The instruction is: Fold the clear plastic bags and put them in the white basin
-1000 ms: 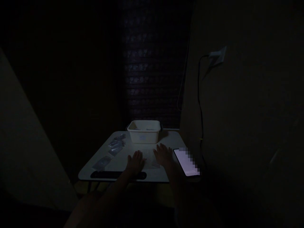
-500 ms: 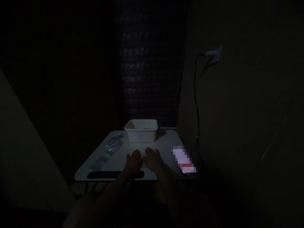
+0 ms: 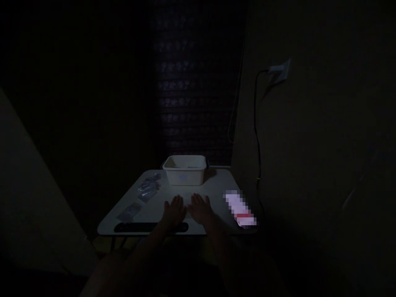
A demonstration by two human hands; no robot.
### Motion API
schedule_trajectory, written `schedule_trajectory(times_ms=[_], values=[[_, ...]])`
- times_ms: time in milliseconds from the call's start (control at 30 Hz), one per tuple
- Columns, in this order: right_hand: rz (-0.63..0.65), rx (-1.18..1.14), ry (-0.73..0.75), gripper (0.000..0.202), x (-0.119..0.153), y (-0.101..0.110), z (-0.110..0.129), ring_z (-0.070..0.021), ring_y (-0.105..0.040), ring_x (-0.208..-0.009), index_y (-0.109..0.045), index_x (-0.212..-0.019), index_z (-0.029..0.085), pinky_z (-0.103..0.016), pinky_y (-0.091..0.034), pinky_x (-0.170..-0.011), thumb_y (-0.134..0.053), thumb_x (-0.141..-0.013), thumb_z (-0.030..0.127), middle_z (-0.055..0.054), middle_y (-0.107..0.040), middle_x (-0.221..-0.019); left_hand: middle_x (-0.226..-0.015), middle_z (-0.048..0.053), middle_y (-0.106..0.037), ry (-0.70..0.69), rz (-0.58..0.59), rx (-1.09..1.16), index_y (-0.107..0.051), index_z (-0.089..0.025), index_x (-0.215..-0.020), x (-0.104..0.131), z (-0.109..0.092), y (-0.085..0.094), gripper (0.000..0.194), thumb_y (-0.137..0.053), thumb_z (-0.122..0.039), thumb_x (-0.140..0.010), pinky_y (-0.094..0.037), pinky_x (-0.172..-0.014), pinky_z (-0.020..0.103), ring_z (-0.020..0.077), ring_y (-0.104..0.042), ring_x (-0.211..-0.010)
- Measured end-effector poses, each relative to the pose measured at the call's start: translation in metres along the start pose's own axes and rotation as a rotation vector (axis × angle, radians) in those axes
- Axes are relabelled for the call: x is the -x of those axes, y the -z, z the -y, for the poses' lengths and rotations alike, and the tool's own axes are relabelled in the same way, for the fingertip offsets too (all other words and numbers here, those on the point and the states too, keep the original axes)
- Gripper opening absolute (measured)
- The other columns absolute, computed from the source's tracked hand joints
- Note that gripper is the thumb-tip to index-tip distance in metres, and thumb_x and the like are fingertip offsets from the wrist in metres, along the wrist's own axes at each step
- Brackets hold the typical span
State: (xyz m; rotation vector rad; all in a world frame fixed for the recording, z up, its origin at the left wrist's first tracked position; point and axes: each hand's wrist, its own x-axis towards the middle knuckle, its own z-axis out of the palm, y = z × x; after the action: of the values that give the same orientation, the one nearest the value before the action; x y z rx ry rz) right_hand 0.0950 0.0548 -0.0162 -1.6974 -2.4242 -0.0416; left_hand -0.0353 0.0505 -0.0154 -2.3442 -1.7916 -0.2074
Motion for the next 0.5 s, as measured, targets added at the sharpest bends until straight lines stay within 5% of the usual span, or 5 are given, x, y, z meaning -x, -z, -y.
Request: schedule_trajectory(times_ms=[500], values=[[-0.004, 0.034, -0.079, 0.054, 0.004, 0.007, -0.010, -0.0188, -0.012, -0.112, -0.022, -0.117, 0.015, -0.047, -0.002, -0.086, -0.006, -0.075, 0.043, -0.008, -0.020, -0.123, -0.121, 0.014, -0.024, 0.055, -0.032, 0.026, -0.027, -0.008, -0.113, 0.000, 0.001, 0.007, 0.050, -0.012, -0.035, -0.075, -0.016, -0.082, 0.048, 0.0239, -0.018, -0.110]])
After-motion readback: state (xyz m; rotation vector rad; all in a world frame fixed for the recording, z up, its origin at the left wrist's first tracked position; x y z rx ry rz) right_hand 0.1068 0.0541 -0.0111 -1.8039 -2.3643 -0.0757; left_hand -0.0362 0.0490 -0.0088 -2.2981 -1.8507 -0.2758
